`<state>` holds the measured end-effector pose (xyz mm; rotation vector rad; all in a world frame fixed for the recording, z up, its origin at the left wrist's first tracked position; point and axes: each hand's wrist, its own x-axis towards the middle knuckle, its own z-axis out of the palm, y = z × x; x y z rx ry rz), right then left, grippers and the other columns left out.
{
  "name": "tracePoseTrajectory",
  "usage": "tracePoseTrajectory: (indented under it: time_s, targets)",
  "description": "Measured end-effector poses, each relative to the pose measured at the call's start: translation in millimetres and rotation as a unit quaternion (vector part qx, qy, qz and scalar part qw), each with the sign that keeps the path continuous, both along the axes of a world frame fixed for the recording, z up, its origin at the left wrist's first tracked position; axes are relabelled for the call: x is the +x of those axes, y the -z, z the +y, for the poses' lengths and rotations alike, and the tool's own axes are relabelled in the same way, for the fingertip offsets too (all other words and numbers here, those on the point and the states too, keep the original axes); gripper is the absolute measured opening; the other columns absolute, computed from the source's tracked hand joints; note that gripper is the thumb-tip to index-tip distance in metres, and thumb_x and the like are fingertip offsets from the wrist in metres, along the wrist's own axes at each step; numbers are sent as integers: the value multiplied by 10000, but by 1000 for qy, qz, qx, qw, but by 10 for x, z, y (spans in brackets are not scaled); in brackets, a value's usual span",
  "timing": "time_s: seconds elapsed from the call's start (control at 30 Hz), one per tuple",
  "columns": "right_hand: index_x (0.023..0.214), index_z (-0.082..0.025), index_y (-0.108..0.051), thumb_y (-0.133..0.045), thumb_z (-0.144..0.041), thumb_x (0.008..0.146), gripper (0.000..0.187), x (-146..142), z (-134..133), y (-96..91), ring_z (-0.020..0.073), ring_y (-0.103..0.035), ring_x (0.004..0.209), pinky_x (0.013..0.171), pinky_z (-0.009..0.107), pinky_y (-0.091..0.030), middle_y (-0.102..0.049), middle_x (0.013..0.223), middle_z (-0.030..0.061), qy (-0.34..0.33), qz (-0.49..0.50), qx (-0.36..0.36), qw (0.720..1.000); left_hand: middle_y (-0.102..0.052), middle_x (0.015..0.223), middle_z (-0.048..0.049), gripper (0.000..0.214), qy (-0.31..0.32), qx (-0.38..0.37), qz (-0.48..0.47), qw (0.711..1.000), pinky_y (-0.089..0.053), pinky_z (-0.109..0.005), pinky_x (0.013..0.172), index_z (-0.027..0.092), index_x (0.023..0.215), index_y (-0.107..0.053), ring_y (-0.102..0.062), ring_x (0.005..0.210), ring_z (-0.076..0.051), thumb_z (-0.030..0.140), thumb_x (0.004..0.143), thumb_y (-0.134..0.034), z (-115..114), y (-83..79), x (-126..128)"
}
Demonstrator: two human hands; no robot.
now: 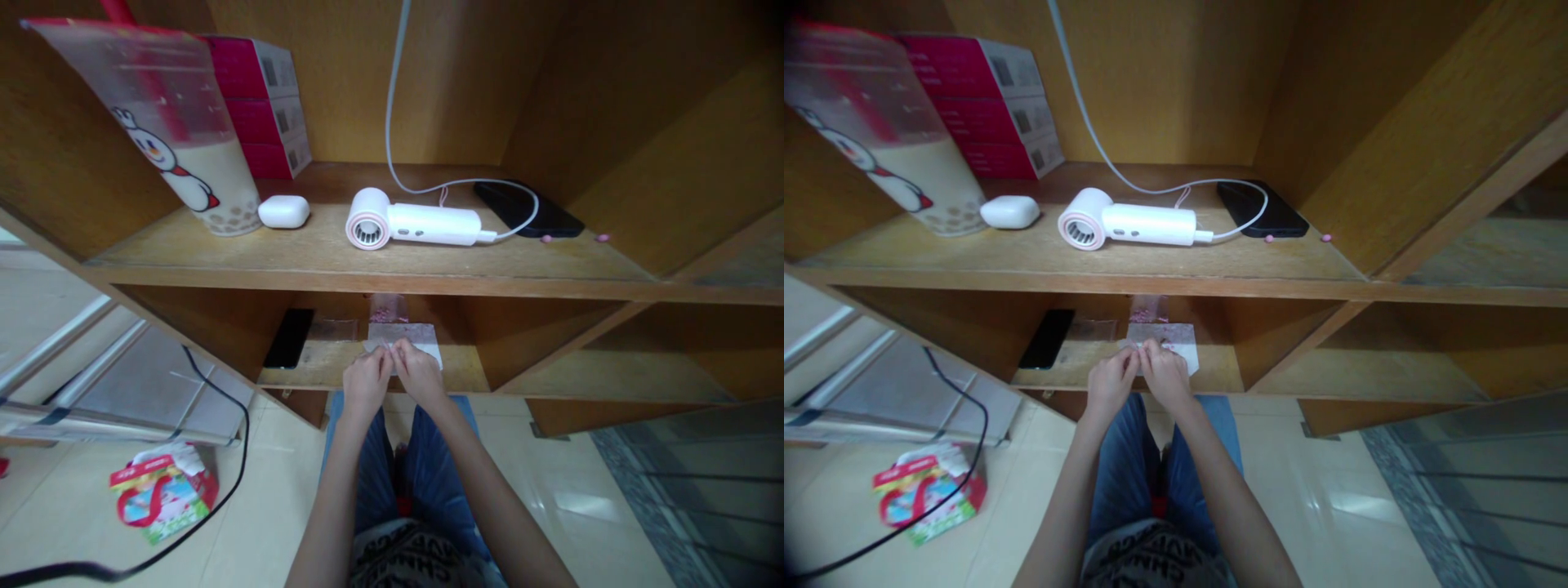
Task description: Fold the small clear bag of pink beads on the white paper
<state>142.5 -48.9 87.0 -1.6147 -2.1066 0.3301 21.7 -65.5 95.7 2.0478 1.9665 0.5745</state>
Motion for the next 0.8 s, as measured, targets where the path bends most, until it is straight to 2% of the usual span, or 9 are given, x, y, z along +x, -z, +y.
tracePoseTrajectory:
  time_s: [0.13,0.2,0.33,0.43,0.5,0.63,0.8]
  targets:
    - [859,-196,-550,-362,-277,864,205,62,64,46,136,-564,584,530,227,-292,-623,669,11,87,-15,2,996,-624,659,-26,256,-8,7,0,1000,-249,-226,548,214,682,-583,-571,640,-161,315,836,-405,-33,16,-22]
    - [823,-210,-562,-403,-286,844,178,101,88,57,137,-559,609,549,226,-309,-615,683,-1,87,2,16,996,-613,643,-18,258,-3,16,-14,1000,-240,-227,541,213,678,-576,-564,628,-153,309,838,-399,-46,23,-37]
    - [864,-202,-579,-432,-256,827,161,109,59,21,150,-544,752,665,228,-371,-587,796,25,19,52,78,995,-604,631,-16,282,7,24,-38,999,-237,-220,530,201,687,-567,-551,603,-136,309,856,-368,-38,36,-78]
    - [818,-202,-608,-439,-198,815,170,72,1,-8,169,-507,863,750,247,-389,-560,862,48,-49,54,88,993,-608,647,-16,276,30,21,-43,998,-253,-214,532,195,698,-564,-552,604,-128,302,860,-367,-18,41,-107]
    - [788,-205,-631,-441,-154,801,197,51,-24,-2,182,-480,912,784,270,-392,-553,913,57,-71,48,78,993,-616,664,-16,272,47,17,-39,998,-275,-212,543,195,716,-569,-559,617,-129,289,864,-361,-11,36,-114]
    - [876,-195,-647,-387,-110,809,282,39,-6,69,184,-460,981,878,323,-368,-563,1007,58,-96,92,40,990,-631,698,-22,255,73,22,-39,996,-325,-217,589,199,764,-581,-576,677,-144,271,867,-358,-30,-4,-90]
    - [997,-208,-635,-341,-206,868,321,70,42,117,173,-516,999,920,349,-355,-615,1037,51,-127,249,-34,959,-621,699,-15,261,88,53,-160,982,-369,-222,626,197,754,-574,-570,677,-137,328,865,-378,-64,-15,-54]
